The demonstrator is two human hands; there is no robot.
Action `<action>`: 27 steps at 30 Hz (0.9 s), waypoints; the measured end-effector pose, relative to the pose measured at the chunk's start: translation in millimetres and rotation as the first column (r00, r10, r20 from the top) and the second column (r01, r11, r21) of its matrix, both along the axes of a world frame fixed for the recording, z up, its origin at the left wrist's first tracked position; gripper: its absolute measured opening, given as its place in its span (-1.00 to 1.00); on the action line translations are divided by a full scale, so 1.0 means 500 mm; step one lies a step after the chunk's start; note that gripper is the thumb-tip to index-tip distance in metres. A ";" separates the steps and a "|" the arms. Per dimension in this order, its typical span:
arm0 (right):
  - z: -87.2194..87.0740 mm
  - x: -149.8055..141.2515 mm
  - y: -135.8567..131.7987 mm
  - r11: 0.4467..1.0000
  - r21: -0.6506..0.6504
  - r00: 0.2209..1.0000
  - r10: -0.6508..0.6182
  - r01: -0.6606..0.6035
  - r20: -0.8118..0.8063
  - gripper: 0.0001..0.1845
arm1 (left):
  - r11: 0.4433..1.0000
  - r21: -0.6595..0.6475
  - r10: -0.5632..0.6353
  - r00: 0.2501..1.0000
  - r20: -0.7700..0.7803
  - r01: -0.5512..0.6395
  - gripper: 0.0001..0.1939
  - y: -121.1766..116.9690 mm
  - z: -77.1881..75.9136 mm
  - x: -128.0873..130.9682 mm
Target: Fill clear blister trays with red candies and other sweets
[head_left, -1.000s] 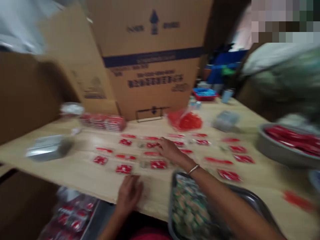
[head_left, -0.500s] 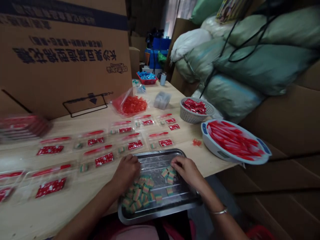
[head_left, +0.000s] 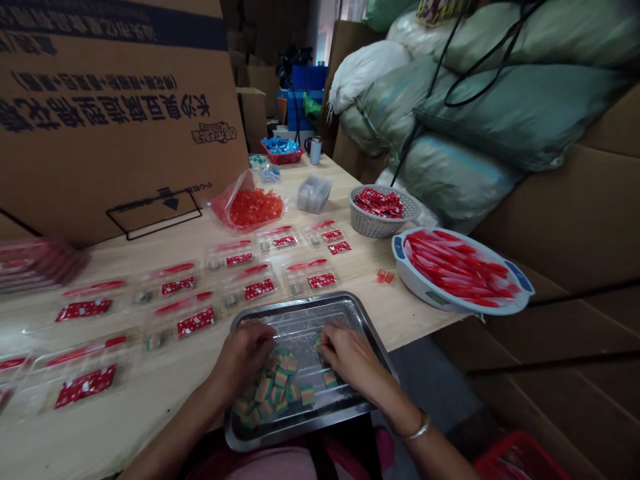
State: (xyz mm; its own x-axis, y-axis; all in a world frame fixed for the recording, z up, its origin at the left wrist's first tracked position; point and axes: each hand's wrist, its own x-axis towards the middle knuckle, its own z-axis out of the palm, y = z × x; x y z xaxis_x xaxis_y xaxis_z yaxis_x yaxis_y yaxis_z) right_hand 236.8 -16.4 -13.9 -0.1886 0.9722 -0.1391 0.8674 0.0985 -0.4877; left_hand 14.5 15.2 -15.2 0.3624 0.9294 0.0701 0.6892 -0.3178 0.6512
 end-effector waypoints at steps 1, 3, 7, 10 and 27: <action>-0.002 0.006 0.003 1.000 -0.011 0.998 -0.008 0.008 -0.056 -0.93 | 0.998 -0.070 0.009 0.998 0.064 -0.004 -0.83 -0.009 0.003 0.004; -0.006 0.013 0.011 0.998 -0.048 0.988 -0.052 0.045 -0.148 -0.94 | 0.970 -0.241 0.019 0.984 0.180 0.025 -0.86 -0.030 0.011 0.016; -0.009 0.009 0.024 0.997 -0.051 0.997 -0.068 0.066 -0.042 -0.94 | 0.888 -0.426 -0.088 0.974 0.207 0.171 -0.85 -0.070 0.019 0.055; -0.006 -0.002 0.026 1.000 -0.004 0.988 0.006 -0.006 0.151 -0.90 | 0.893 -0.366 -0.262 0.964 0.047 0.261 -0.80 -0.084 0.016 0.082; 0.018 0.010 0.030 0.999 0.013 0.995 0.034 -0.035 0.094 -0.82 | 0.879 -0.113 -0.467 0.791 -0.396 0.463 -0.75 -0.085 0.031 0.105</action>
State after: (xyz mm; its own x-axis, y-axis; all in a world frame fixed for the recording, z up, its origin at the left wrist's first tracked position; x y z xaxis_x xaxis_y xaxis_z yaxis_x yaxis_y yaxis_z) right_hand 241.7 -1.6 -4.7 -0.2088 0.9673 -0.1437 0.9054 0.1357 -0.4024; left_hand 67.1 -27.5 0.5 0.7452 0.6409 -0.1841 0.6582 -0.6629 0.3567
